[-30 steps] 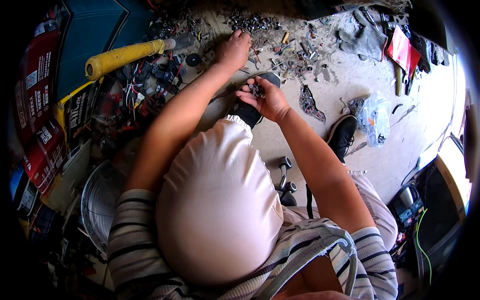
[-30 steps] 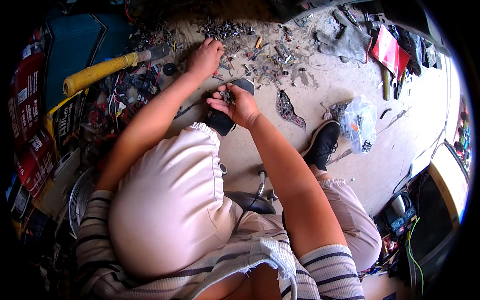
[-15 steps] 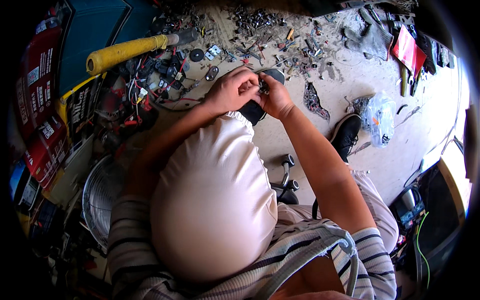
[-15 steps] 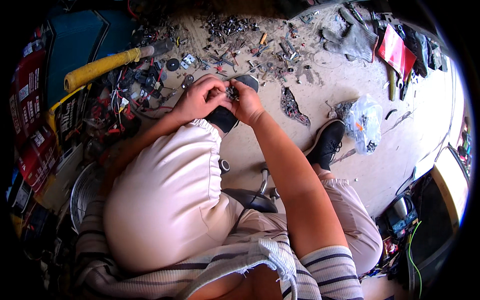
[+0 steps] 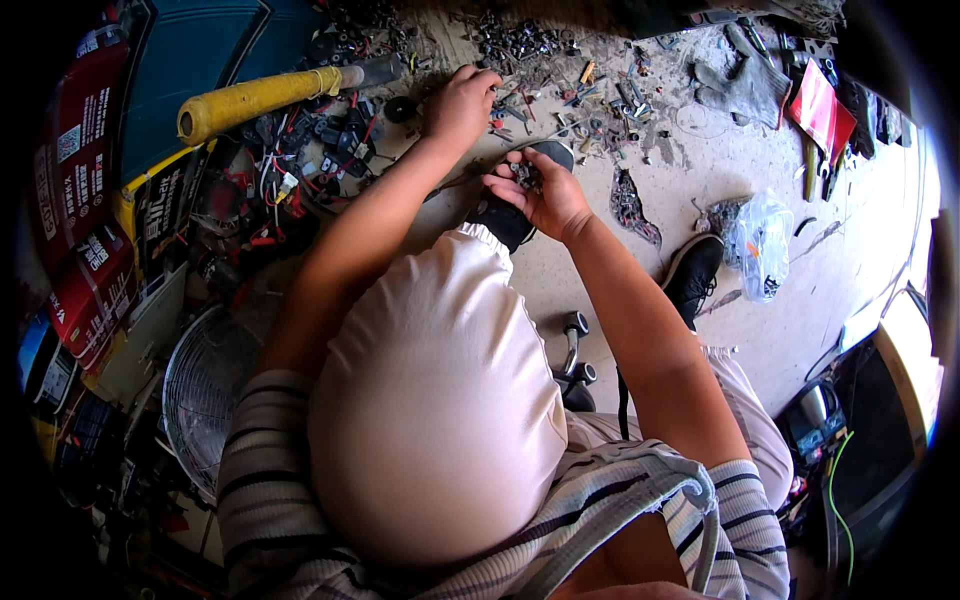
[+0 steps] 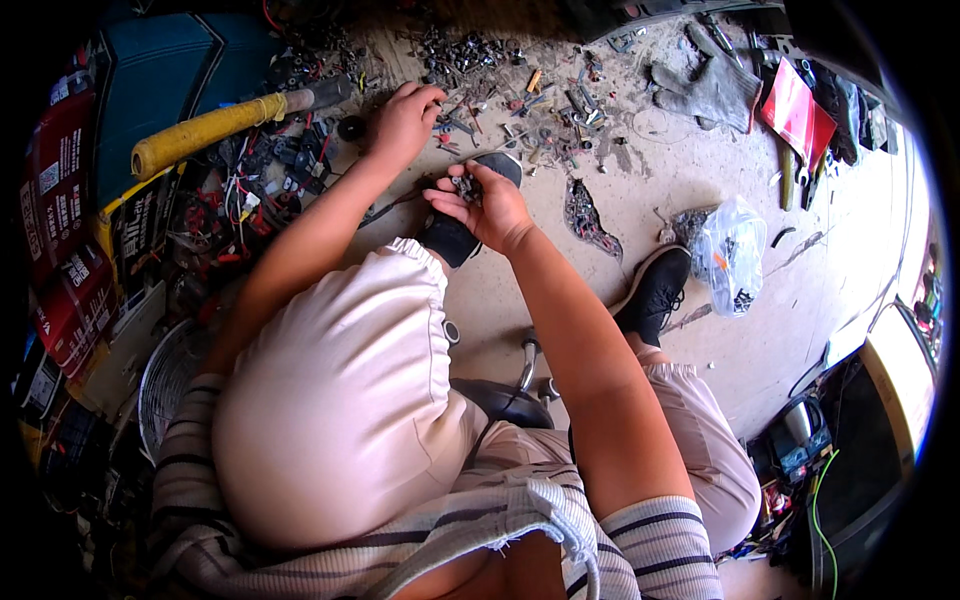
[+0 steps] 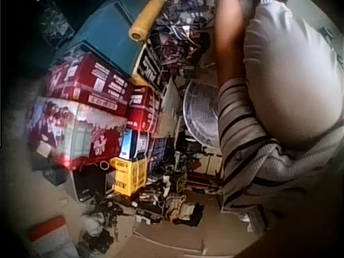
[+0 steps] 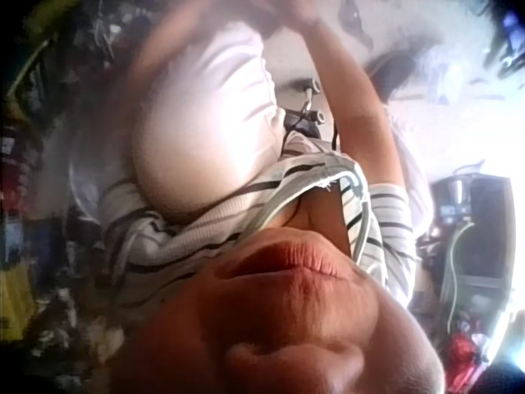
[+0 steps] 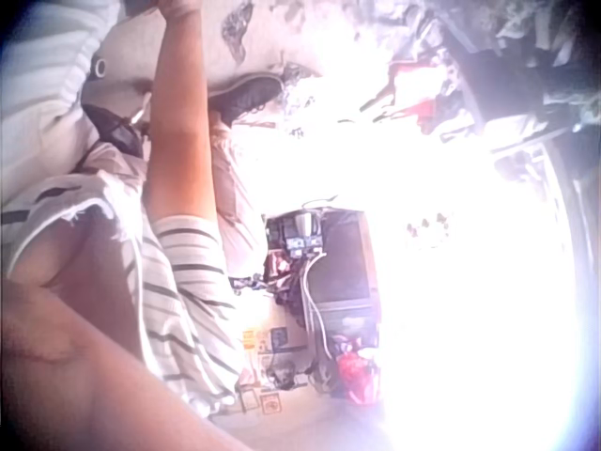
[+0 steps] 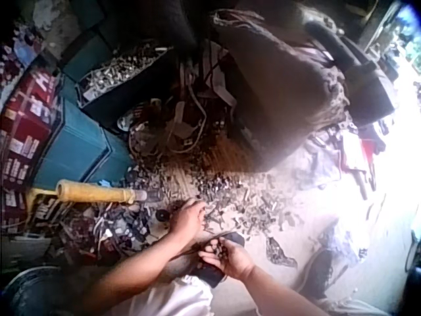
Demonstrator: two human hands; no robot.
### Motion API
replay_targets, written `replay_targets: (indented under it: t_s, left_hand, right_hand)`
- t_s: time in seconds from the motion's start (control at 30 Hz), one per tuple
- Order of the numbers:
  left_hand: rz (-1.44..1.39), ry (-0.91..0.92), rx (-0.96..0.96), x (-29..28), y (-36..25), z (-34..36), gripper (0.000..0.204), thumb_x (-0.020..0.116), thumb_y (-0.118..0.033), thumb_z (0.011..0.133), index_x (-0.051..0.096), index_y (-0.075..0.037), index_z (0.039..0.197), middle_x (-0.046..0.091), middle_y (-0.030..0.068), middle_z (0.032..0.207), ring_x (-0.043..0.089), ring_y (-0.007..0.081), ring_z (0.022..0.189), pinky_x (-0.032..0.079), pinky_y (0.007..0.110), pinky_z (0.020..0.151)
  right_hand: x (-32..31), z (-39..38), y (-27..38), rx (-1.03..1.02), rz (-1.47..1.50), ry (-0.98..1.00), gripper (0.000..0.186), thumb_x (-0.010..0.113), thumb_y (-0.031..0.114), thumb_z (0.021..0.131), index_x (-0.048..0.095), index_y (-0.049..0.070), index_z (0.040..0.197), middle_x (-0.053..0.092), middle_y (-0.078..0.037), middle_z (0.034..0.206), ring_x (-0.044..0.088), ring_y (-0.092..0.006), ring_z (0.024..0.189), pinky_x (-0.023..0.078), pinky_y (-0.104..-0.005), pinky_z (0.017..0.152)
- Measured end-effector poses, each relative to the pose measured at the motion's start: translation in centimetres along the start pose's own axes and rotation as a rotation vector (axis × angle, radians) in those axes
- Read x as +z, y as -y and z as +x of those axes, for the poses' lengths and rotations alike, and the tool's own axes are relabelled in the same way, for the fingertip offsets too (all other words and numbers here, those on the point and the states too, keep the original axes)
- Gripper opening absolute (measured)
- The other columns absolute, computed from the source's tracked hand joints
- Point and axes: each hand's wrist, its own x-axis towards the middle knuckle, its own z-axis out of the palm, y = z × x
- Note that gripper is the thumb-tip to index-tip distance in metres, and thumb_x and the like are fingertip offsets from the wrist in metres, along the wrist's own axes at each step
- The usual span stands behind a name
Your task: The person manipulates small metal components and screws by hand while sitting in a workshop, picking items up from the floor and holding them for assembly.
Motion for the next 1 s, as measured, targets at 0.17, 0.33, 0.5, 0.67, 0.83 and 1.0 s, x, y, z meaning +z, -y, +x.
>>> replay_targets:
  t_s: [0.17,0.33,0.5,0.67,0.83,1.0]
  left_hand:
    - [0.108,0.027,-0.003,-0.2,-0.1,-0.1,0.009,0.057,-0.012,0.081,0.058,-0.010,0.090,0.056,0.0090,0.092,0.058,0.0308,0.081,0.048,0.041,0.068]
    - [-0.344,0.092,0.094,-2.7,-2.8,-3.2,0.009,0.057,-0.011,0.083,0.057,-0.005,0.089,0.055,0.0090,0.089,0.058,0.0256,0.081,0.047,0.034,0.070]
    - [-0.397,0.326,0.190,-4.9,-4.5,-5.4,0.011,0.060,-0.012,0.083,0.061,-0.003,0.088,0.059,0.0087,0.088,0.060,0.0218,0.083,0.047,0.029,0.069]
    - [-0.315,0.071,0.063,-2.2,-2.8,-1.6,0.011,0.059,-0.013,0.082,0.062,-0.004,0.088,0.059,0.0095,0.087,0.060,0.0259,0.077,0.048,0.033,0.064]
    - [-0.087,-0.035,0.122,0.3,-1.5,2.7,0.012,0.058,-0.008,0.080,0.061,-0.007,0.092,0.057,0.0108,0.090,0.059,0.0310,0.080,0.048,0.039,0.067]
    - [0.031,0.050,0.108,1.1,-0.4,3.2,0.007,0.058,-0.006,0.080,0.056,-0.007,0.087,0.055,0.0114,0.091,0.056,0.0345,0.081,0.047,0.042,0.067]
  right_hand:
    - [0.2,-0.1,0.0,0.002,0.005,-0.008,0.030,0.035,0.025,0.097,0.049,-0.001,0.097,0.056,-0.020,0.094,0.060,-0.0407,0.094,0.055,-0.0409,0.080]
    - [-0.2,0.1,-0.1,-0.009,0.008,0.016,0.028,0.035,0.024,0.097,0.048,0.000,0.101,0.056,-0.019,0.095,0.061,-0.0390,0.094,0.056,-0.0395,0.080]
    - [0.4,-0.2,0.0,-0.040,0.014,0.013,0.027,0.035,0.022,0.096,0.047,0.000,0.105,0.058,-0.019,0.094,0.061,-0.0364,0.094,0.056,-0.0397,0.080]
    - [0.3,-0.3,0.0,-0.010,0.006,0.019,0.027,0.036,0.024,0.096,0.049,0.000,0.099,0.058,-0.018,0.093,0.061,-0.0388,0.094,0.055,-0.0400,0.081]
    - [0.3,-0.1,-0.1,-0.001,-0.008,-0.003,0.028,0.036,0.024,0.096,0.049,0.000,0.096,0.057,-0.019,0.092,0.060,-0.0398,0.094,0.055,-0.0406,0.081]
    - [0.3,-0.2,0.0,-0.010,-0.019,-0.014,0.027,0.037,0.024,0.096,0.049,0.000,0.096,0.056,-0.020,0.094,0.060,-0.0395,0.094,0.055,-0.0417,0.081]
